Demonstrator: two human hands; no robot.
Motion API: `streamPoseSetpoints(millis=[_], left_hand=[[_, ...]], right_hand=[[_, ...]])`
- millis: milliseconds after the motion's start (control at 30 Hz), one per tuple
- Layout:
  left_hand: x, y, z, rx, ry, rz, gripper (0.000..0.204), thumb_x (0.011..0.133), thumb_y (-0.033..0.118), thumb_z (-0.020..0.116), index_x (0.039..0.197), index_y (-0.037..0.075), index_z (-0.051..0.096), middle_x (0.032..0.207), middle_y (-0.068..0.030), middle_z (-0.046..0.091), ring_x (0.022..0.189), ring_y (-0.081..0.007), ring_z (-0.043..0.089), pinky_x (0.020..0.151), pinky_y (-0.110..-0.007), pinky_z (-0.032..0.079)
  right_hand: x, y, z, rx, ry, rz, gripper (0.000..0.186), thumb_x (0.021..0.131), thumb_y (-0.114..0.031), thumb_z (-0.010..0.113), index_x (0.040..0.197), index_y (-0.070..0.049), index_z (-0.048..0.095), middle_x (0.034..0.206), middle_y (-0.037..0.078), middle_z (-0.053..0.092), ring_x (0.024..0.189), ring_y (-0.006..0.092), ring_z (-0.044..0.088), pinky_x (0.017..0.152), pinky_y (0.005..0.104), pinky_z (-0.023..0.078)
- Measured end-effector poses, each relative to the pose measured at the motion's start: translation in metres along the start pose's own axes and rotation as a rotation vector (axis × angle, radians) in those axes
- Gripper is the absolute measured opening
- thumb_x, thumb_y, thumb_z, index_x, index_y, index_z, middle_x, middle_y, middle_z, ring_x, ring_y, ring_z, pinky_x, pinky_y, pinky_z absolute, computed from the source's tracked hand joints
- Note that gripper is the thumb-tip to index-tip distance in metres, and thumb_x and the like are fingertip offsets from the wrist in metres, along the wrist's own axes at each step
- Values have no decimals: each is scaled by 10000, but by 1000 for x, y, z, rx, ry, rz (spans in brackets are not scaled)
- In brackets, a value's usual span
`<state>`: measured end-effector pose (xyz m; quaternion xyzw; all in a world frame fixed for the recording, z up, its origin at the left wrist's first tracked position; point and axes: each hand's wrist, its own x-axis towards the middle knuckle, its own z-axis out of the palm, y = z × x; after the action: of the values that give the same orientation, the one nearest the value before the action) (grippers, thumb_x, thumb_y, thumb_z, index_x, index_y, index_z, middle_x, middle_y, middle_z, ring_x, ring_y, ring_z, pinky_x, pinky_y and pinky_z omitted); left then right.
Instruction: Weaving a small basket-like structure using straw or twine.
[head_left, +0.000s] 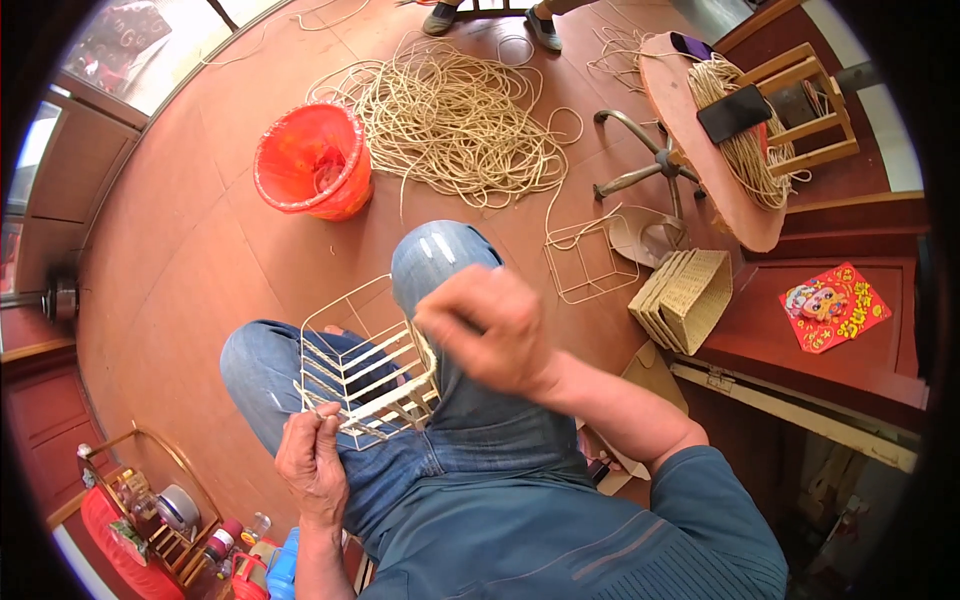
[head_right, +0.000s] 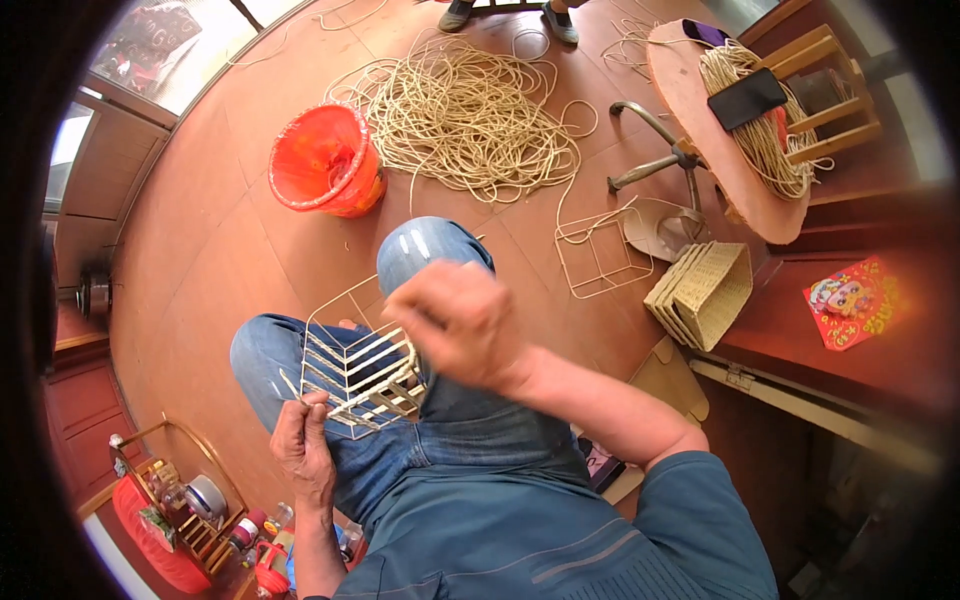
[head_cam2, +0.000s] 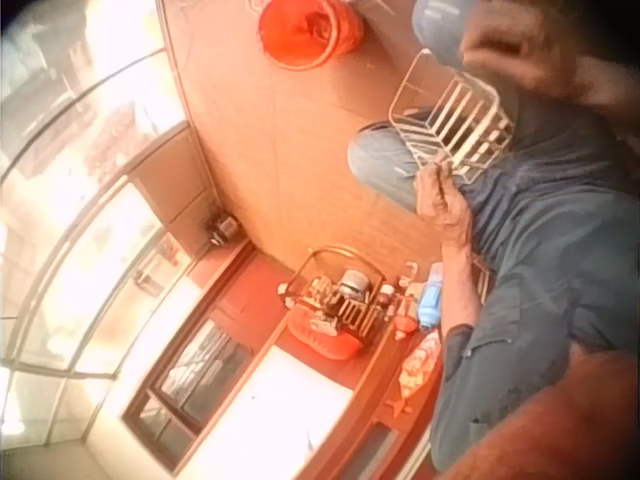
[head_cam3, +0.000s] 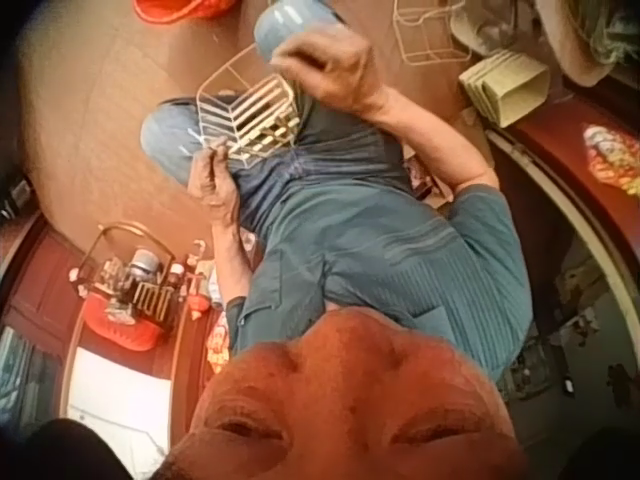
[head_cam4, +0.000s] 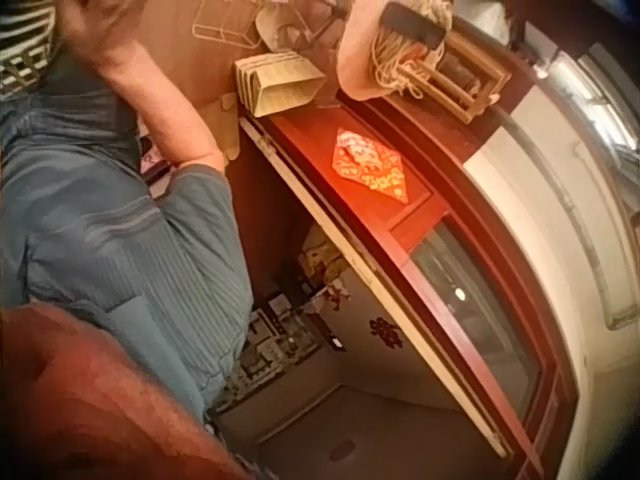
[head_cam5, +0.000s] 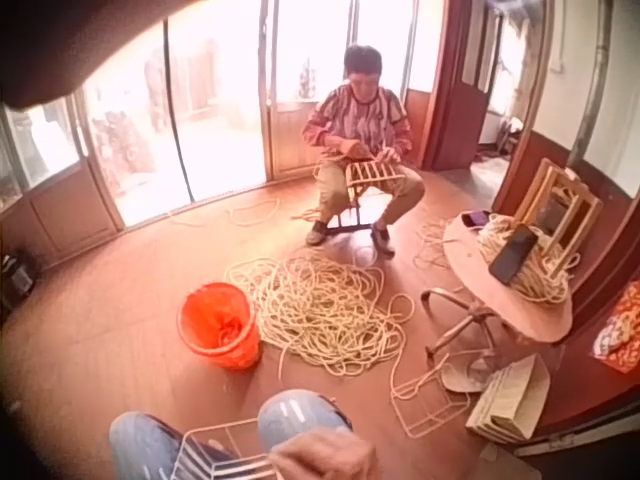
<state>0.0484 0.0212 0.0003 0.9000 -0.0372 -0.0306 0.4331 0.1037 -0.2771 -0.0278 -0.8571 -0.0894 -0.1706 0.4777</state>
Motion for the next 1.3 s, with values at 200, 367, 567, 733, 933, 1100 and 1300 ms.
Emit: streamPoseSetpoints(millis=[200,367,567,733,933,1100,1300], left_hand=[[5,2,0,65,-34,-15,38,1032,22,742,1063,15,764,958,-112,781,864,-264,692,814,-369,538],[8,4,-2,86,-55,-40,64,993,20,767,1053,37,778,909,-95,771,845,-281,681,814,-385,517],[12,5,-4,89,-61,-40,50,1015,82,770,1041,43,786,875,-83,757,814,-279,692,819,-397,514],[15,1,-3,102,-64,21,184,1093,214,713,1038,47,766,833,-81,744,780,-242,644,772,-379,480],[11,-1,-1,86,-43,-7,151,1063,205,740,1042,58,769,788,-72,743,779,-252,642,784,-388,483],[13,1,-7,76,-106,30,144,1060,137,748,1113,19,813,1008,-128,804,870,-345,722,862,-490,573],[17,5,-10,58,-76,28,132,1056,110,737,1053,8,820,958,-143,794,853,-340,711,848,-484,567]], right_hand=[[35,121,-18,132,158,548,155,1020,-182,793,1055,-30,794,942,56,768,841,133,719,785,318,588],[35,231,2,-85,-41,645,267,991,-265,776,1178,-76,803,1126,95,787,935,214,765,875,382,617],[37,327,41,-372,-312,719,469,950,-345,779,1332,-72,786,1330,162,756,1079,290,763,1007,451,603],[49,350,83,-203,-408,727,526,931,-351,795,1403,-123,749,1420,190,736,1321,365,704,1150,478,540],[64,346,154,71,-630,769,643,939,-369,825,1538,-185,681,1495,204,682,1273,335,716,1074,463,597],[68,355,202,104,-673,734,679,885,-409,846,1505,-170,711,1571,231,627,1337,345,684,1137,476,556],[82,361,231,186,-591,747,759,914,-389,850,1546,-21,648,1564,229,631,1350,340,688,1083,474,586]])
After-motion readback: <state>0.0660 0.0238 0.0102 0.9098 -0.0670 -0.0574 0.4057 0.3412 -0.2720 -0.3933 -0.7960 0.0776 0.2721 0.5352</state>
